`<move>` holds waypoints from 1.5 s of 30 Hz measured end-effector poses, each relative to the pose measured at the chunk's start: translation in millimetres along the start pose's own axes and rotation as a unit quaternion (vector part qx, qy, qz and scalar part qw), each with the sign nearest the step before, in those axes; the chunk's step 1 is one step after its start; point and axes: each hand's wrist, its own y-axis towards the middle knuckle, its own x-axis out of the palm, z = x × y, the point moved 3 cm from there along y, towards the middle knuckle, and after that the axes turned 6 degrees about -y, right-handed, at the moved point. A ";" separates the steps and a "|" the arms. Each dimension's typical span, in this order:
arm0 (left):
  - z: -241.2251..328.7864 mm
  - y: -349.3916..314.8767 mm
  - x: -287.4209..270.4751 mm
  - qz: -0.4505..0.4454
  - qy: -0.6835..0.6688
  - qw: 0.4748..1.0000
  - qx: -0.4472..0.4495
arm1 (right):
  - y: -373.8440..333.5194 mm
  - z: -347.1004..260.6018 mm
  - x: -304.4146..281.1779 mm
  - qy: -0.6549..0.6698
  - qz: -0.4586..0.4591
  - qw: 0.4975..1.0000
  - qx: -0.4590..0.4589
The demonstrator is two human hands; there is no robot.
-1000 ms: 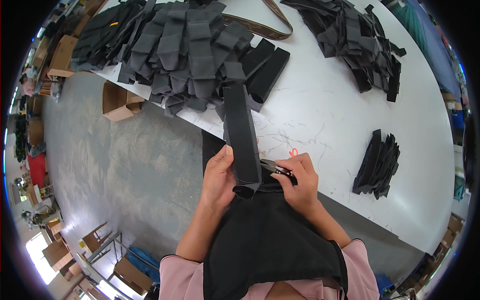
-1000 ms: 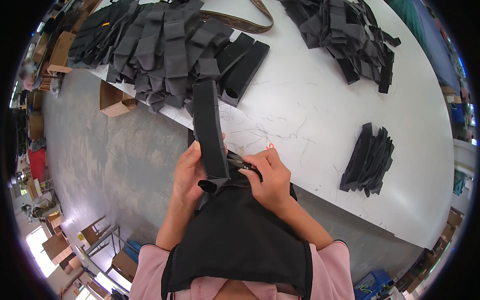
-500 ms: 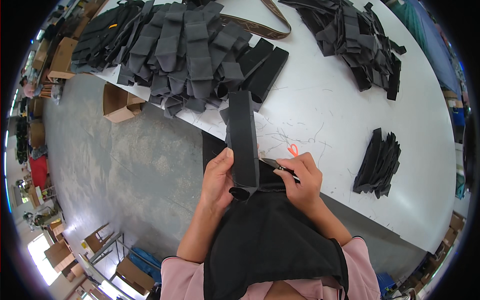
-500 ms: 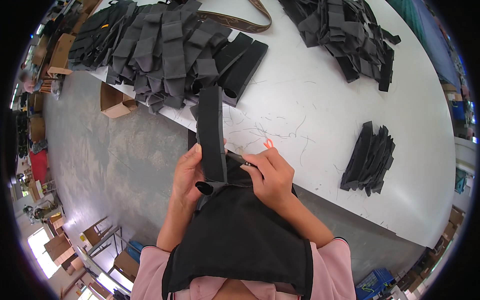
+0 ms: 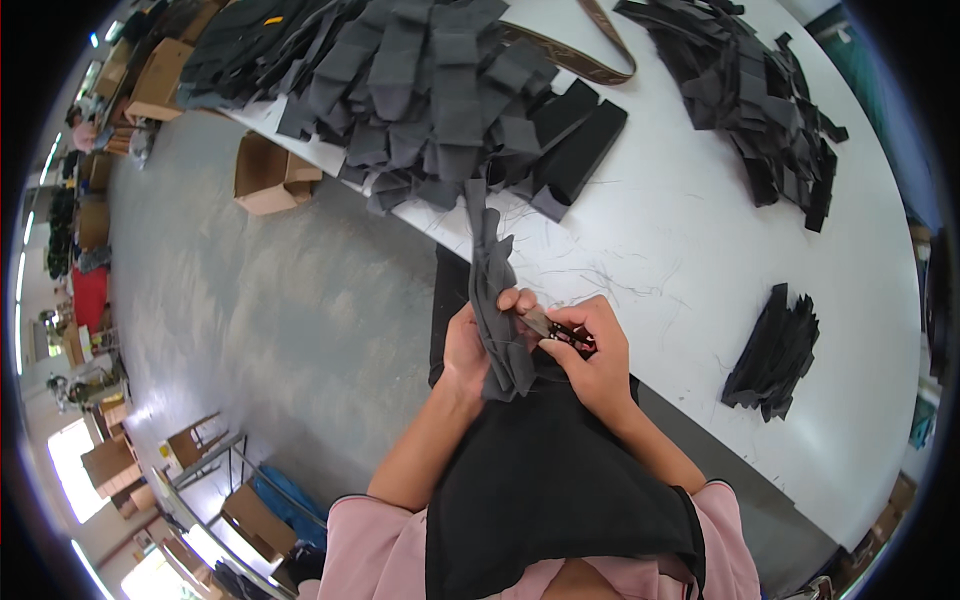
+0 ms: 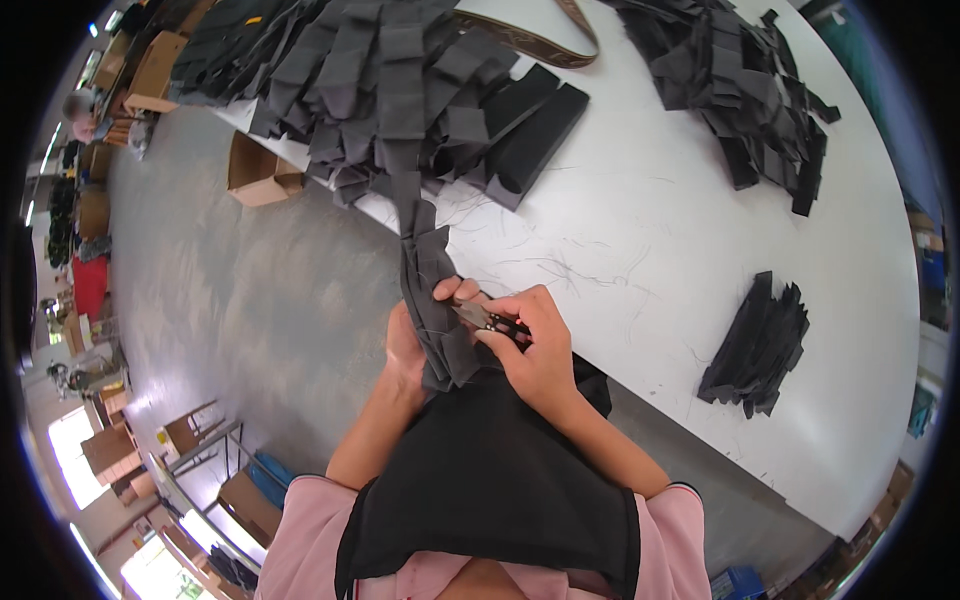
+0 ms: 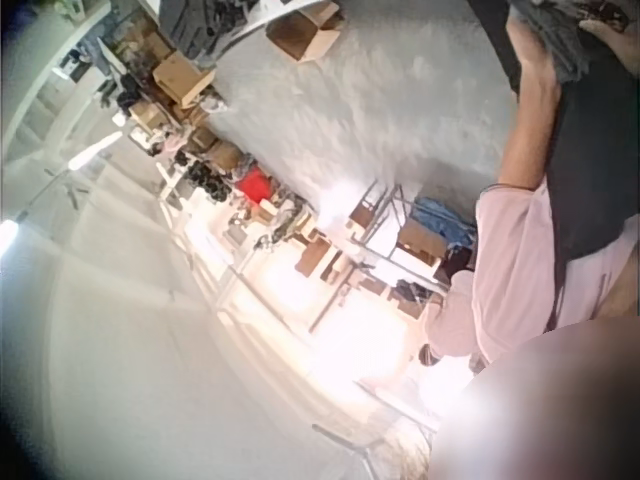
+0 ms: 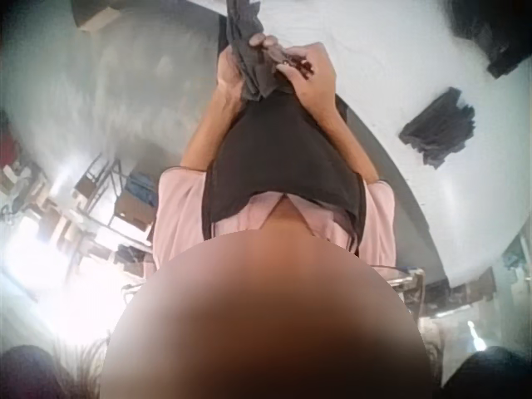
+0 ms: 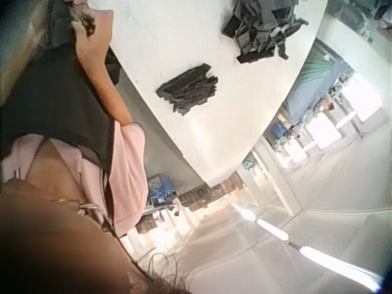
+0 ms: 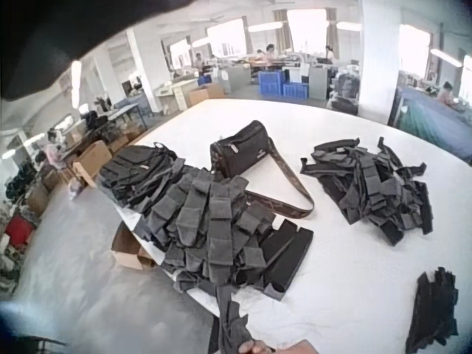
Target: Manually process or trim industrial fabric straps using small hand scissors.
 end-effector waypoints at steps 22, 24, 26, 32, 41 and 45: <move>-18.0 -3.8 11.4 0.059 -0.039 0.995 -0.063 | 2.8 -12.4 9.5 -0.074 -0.017 0.973 -0.220; -18.8 -4.1 15.7 0.075 -0.023 0.996 -0.053 | 3.1 -14.1 9.1 -0.079 -0.019 0.973 -0.218; -18.4 -4.9 11.1 0.064 -0.021 0.996 -0.053 | 1.9 -15.5 9.2 -0.085 -0.020 0.972 -0.217; -20.7 -4.4 9.8 0.097 -0.019 0.994 -0.049 | 1.7 -17.6 10.8 -0.090 -0.010 0.965 -0.245; -16.3 -6.3 0.0 0.168 0.132 0.977 -0.009 | -6.9 -22.1 -6.2 0.020 -0.056 0.997 0.040; -15.5 -14.5 6.9 0.222 0.300 0.924 0.085 | 3.3 -11.5 13.2 0.072 -0.074 0.992 0.070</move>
